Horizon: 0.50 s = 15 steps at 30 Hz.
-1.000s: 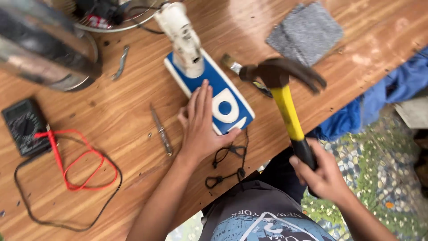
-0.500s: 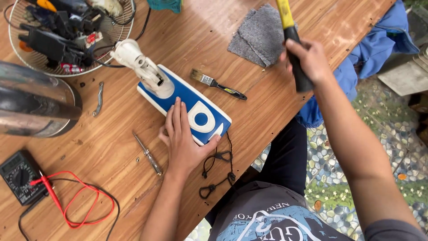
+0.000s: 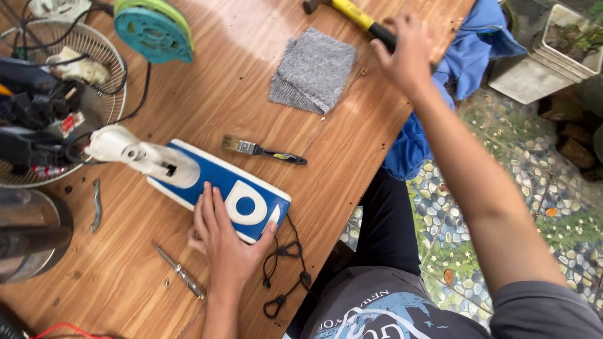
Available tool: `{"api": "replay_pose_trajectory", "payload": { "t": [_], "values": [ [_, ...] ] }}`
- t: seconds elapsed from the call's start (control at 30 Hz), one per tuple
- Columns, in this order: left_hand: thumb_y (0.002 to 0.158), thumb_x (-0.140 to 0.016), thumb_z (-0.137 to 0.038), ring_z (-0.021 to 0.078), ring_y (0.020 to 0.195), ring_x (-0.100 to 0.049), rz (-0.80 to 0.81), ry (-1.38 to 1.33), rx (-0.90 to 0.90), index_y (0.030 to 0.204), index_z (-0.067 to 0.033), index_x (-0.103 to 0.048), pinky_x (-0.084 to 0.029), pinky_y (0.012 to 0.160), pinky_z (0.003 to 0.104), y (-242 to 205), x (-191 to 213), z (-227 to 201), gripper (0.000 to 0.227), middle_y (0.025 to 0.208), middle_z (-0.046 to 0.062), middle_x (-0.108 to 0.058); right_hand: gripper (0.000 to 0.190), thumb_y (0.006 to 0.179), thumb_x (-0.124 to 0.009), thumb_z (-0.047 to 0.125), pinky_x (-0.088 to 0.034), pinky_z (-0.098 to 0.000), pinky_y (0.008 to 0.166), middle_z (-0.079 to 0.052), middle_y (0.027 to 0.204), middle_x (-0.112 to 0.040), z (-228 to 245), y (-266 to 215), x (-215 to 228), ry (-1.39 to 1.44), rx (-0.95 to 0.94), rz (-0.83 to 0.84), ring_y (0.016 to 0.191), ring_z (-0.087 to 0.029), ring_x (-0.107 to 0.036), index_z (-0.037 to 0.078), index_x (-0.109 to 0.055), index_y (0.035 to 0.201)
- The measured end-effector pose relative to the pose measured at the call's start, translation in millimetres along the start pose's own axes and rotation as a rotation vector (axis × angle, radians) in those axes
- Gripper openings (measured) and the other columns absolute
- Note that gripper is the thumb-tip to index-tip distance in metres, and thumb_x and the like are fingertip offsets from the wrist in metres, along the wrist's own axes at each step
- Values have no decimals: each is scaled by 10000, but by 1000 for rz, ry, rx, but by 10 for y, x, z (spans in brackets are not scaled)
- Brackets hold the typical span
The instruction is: Assembling a plastic front panel of an appliance using a screwdriver, hammer, and brush.
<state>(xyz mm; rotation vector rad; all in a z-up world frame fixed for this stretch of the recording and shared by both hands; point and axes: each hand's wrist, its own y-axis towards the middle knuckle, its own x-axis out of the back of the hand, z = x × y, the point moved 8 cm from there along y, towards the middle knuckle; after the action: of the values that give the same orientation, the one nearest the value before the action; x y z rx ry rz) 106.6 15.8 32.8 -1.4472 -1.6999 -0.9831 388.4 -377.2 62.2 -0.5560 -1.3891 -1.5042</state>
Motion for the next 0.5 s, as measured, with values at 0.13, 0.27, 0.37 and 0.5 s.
{"api": "replay_pose_trajectory", "payload": {
  "t": [0.13, 0.27, 0.37, 0.5],
  "values": [
    [826, -509, -742, 349, 1521, -265, -96, 38, -40, 1596, -50, -308, -226, 1091, 601, -21, -23, 56, 1055, 1696, 124, -269, 191, 1089, -604, 147, -366, -488, 1043, -204, 1208, -600, 897, -951, 895, 284, 151, -371, 1148, -387, -562, -13, -615, 1192],
    [920, -657, -483, 304, 1245, -543, -465, 17, -247, 1131, -60, -710, -296, 1090, 504, -248, 60, 147, 475, 1224, 108, -673, 224, 1025, -549, 115, -345, -463, 1100, -195, 1235, -591, 462, -2309, 455, 282, -265, -366, 1200, -357, -546, -5, -565, 1213],
    [996, -443, -32, 247, 596, -306, -664, -125, -385, 598, -75, -369, -253, 768, 435, -389, 361, -137, 407, 548, 78, -366, 728, 926, -632, 417, -228, -705, 1122, -132, 1677, -303, 279, -3551, -550, 48, -352, 311, 1564, -354, -238, 114, -371, 1535],
    [1088, -277, -136, 186, 443, -250, -592, -347, -430, 589, -39, -269, -190, 462, 319, -345, 422, -337, 508, 524, 97, -266, 817, 895, -635, 507, -250, -610, 1166, -97, 1736, -170, 304, -4141, -844, -120, -302, 425, 1596, -364, -148, 183, -335, 1582]
  ]
}}
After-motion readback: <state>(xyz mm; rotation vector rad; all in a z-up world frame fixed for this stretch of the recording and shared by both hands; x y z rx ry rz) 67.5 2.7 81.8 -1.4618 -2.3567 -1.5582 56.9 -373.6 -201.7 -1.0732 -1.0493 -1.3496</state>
